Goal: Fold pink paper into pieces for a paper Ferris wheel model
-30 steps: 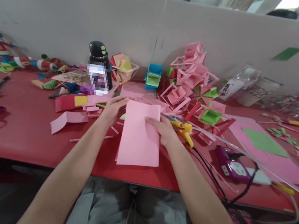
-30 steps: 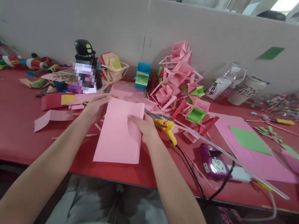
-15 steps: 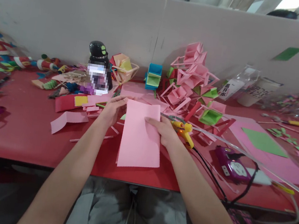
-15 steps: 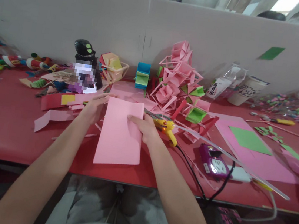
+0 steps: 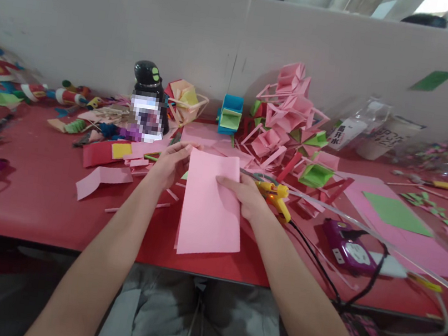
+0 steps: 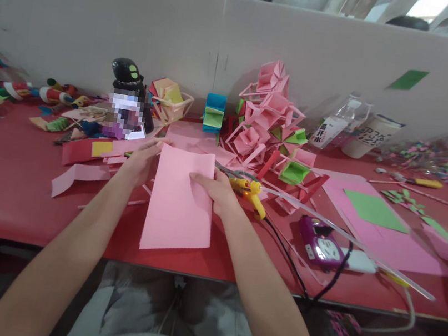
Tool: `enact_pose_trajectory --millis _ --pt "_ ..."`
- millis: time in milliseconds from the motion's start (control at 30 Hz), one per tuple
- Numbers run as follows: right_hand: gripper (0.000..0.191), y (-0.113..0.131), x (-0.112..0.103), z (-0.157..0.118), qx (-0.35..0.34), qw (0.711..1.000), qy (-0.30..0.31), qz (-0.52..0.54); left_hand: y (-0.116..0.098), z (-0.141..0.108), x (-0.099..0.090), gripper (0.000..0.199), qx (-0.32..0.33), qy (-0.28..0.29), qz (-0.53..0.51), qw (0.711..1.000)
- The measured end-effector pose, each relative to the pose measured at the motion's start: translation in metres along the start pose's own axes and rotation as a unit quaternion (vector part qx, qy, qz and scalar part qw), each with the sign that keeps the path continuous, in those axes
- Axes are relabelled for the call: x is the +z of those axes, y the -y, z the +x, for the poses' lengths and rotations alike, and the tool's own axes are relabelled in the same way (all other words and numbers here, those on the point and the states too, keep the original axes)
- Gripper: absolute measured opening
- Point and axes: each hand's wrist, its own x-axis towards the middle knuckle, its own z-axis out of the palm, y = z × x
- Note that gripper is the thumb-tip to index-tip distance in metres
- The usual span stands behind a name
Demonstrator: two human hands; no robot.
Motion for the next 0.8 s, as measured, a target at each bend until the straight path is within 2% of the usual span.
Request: enact_pose_trajectory --millis 200,467,800 --pt "0.030 0.0000 -0.0002 -0.0009 0.000 1.000 0.020 0.002 0.0008 0.0012 -0.0002 0.029 0.008 -0.009 0.016 1.000" --pt "0.031 -0.0034 -0.0024 0.0018 0.001 1.000 0.028 0.000 0.0016 -0.0002 -0.0018 0.036 0.021 0.032 0.003 0.999" --pt "0.031 -0.0036 -0.0010 0.0014 0.004 1.000 0.027 -0.006 -0.0007 -0.0033 0.0008 0.034 0.021 0.002 0.039 0.999"
